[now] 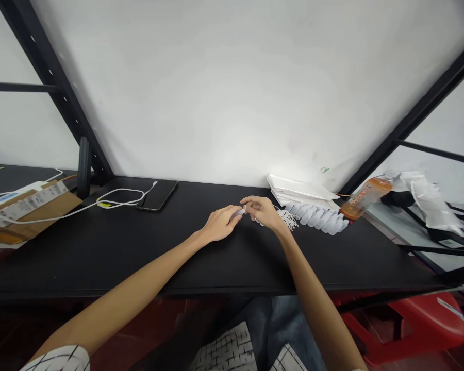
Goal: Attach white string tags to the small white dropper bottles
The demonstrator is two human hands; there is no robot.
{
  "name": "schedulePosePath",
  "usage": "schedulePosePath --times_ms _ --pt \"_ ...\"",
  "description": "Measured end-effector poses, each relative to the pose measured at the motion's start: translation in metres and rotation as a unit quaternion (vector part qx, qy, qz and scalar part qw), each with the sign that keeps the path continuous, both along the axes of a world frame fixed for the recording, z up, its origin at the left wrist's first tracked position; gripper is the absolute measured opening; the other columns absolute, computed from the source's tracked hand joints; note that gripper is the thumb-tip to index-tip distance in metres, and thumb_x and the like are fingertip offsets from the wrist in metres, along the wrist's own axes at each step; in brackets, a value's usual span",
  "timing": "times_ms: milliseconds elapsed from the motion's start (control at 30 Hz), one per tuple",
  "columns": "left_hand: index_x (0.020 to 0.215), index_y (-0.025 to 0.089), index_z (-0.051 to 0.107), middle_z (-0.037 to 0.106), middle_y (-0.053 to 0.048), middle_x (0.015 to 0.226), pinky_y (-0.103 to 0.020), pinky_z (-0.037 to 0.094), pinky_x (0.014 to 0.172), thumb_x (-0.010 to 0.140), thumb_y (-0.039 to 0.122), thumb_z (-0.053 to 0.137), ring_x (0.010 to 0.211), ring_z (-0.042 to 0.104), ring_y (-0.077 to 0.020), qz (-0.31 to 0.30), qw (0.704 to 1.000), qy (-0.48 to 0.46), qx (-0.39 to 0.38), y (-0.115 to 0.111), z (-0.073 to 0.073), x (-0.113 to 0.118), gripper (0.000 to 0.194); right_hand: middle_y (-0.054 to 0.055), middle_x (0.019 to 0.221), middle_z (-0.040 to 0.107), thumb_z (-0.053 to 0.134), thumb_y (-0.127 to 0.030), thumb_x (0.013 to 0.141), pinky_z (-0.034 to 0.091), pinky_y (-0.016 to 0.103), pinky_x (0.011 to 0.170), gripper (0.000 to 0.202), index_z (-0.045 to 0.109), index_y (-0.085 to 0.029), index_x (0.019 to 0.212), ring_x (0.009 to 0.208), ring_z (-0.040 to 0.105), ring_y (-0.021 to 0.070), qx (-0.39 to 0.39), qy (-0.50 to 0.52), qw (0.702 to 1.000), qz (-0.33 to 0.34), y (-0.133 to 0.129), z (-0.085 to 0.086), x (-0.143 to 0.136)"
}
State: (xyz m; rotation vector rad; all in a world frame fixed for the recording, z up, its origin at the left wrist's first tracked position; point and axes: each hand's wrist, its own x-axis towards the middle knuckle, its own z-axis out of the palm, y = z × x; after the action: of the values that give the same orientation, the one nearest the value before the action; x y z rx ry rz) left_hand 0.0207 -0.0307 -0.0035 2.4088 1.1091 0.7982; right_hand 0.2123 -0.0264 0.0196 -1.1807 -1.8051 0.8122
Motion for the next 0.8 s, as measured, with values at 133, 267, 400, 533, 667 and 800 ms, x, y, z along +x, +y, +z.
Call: schedulePosePath --times_ms 133,267,400,533,667,800 --pt "0.123 0.026 0.06 0.067 -0.003 0.117 -0.032 0.049 0.083 0.097 0.04 0.04 0.1 0.064 -0.0217 0.002 1.0 0.002 0.011 0.002 -0.003 -0.001 0.036 -0.001 0.065 0.063 0.061 -0.029 0.074 0.045 0.023 0.048 0.015 0.06 -0.018 0.084 0.046 0.053 0.0093 0.001 0.025 1.0 -0.017 -0.006 -0.006 -0.001" --pt "0.12 0.025 0.062 0.068 -0.003 0.111 -0.03 0.049 0.079 0.097 0.042 0.039 0.092 0.064 -0.0204 0.002 1.0 0.008 0.012 0.003 -0.004 -0.001 0.037 0.0 0.064 0.064 0.062 -0.032 0.075 0.047 0.024 0.05 0.016 0.063 -0.017 0.08 0.05 0.055 0.0102 0.003 0.017 1.0 -0.024 -0.009 -0.005 0.003" --pt "0.122 0.024 0.061 0.068 -0.004 0.114 -0.03 0.048 0.08 0.097 0.041 0.039 0.094 0.064 -0.0206 0.006 1.0 0.013 0.009 0.004 -0.002 -0.001 0.038 0.002 0.066 0.065 0.063 -0.035 0.075 0.045 0.023 0.048 0.02 0.067 -0.016 0.082 0.05 0.056 0.0108 0.021 0.021 0.998 -0.046 -0.01 -0.004 0.005" --pt "0.121 0.024 0.062 0.068 -0.004 0.11 -0.03 0.048 0.076 0.097 0.041 0.039 0.091 0.064 -0.0207 0.009 1.0 0.026 0.011 0.003 -0.001 -0.001 0.038 0.003 0.068 0.066 0.063 -0.035 0.075 0.042 0.021 0.043 0.022 0.068 -0.015 0.084 0.051 0.056 0.0109 0.0 0.027 0.999 -0.028 -0.011 -0.004 0.004" --pt "0.118 0.024 0.064 0.069 -0.004 0.104 -0.029 0.048 0.075 0.097 0.041 0.039 0.088 0.064 -0.0202 0.003 1.0 0.025 0.016 0.005 -0.002 -0.001 0.037 0.005 0.071 0.066 0.06 -0.035 0.077 0.04 0.02 0.04 0.025 0.069 -0.015 0.088 0.053 0.058 0.0116 -0.022 0.025 0.999 -0.007 -0.013 -0.005 0.0" --pt "0.125 0.024 0.061 0.067 -0.006 0.117 -0.031 0.049 0.086 0.096 0.042 0.042 0.103 0.064 -0.0227 0.006 1.0 0.007 0.015 0.009 -0.008 -0.001 0.039 0.006 0.074 0.068 0.06 -0.033 0.076 0.042 0.019 0.039 0.027 0.07 -0.014 0.092 0.056 0.061 0.0129 -0.044 0.03 0.999 0.001 -0.014 -0.004 -0.002"
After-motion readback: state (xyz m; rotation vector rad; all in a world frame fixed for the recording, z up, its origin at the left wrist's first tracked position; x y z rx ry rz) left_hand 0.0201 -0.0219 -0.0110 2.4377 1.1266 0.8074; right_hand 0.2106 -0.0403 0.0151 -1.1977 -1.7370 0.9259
